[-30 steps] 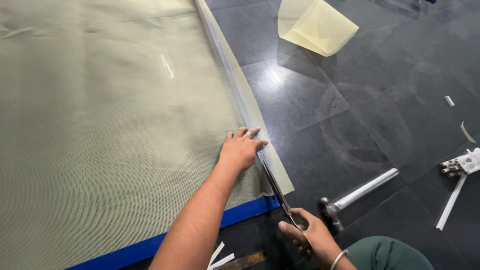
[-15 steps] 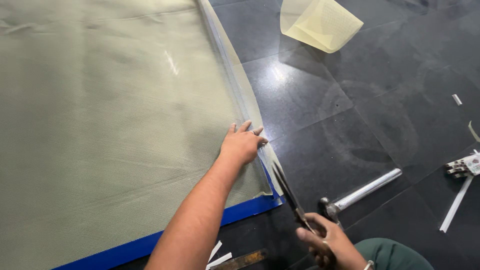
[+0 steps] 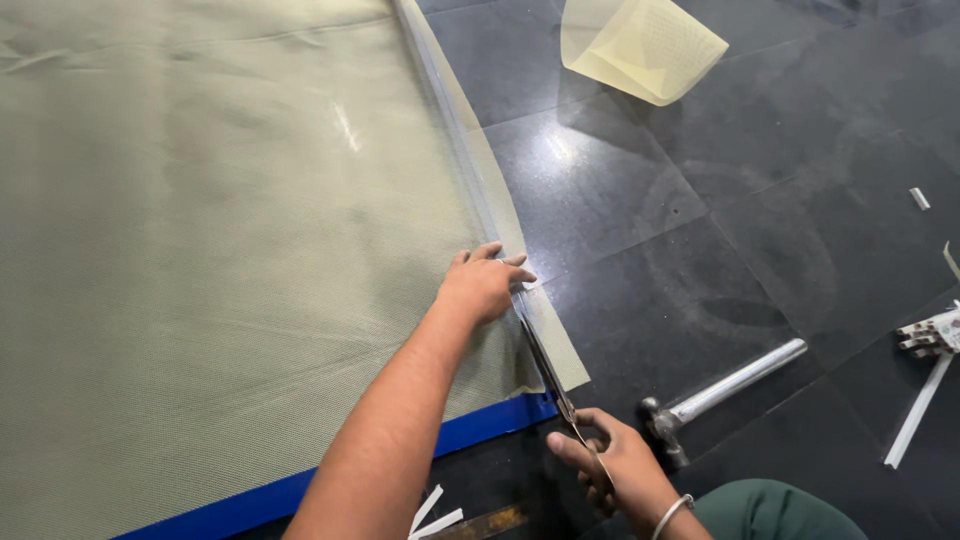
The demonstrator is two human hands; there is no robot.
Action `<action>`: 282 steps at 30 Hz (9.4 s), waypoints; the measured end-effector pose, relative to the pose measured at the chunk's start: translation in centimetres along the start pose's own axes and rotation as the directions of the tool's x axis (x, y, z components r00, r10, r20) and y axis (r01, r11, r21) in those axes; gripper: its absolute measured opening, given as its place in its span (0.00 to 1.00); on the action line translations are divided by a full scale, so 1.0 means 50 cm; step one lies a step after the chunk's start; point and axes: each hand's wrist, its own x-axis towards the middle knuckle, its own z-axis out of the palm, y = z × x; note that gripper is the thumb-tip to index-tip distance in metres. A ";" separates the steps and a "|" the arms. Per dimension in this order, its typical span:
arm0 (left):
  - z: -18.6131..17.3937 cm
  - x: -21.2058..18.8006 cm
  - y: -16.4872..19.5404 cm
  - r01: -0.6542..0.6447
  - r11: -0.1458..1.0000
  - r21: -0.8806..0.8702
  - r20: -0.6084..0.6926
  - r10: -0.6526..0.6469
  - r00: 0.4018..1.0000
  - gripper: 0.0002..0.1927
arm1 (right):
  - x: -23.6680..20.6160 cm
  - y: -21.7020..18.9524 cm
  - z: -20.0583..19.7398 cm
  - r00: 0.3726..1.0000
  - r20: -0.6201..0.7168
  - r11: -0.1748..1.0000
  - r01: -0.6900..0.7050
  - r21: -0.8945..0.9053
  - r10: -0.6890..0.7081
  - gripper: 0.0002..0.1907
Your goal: The person assembles a window screen by cutting white plastic splines to length, inserting them into the blue frame, and securing the mesh with a hammer. They then trim the excess mesh with shears and continue fitting additional spline segments along the frame edges.
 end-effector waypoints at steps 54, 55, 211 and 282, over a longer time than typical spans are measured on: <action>-0.001 -0.011 -0.033 0.032 0.994 -0.104 -0.186 -0.051 0.981 0.30 | 0.039 0.002 0.011 0.988 -0.023 0.981 0.150 -0.122 -0.153 0.33; -0.003 -0.011 -0.036 0.038 0.992 -0.118 -0.181 -0.059 0.982 0.30 | 0.041 -0.002 0.013 0.988 -0.024 0.982 0.150 -0.117 -0.154 0.33; 0.096 -0.354 -0.004 0.688 0.722 -0.081 -0.063 -0.692 0.719 0.42 | 0.226 -0.288 0.139 0.930 -0.125 0.925 0.317 -0.210 -0.347 0.35; 0.236 -0.324 0.001 0.630 0.774 0.058 0.276 -0.619 0.735 0.38 | 0.238 -0.341 0.103 0.927 -0.116 0.882 0.292 -0.369 -0.356 0.41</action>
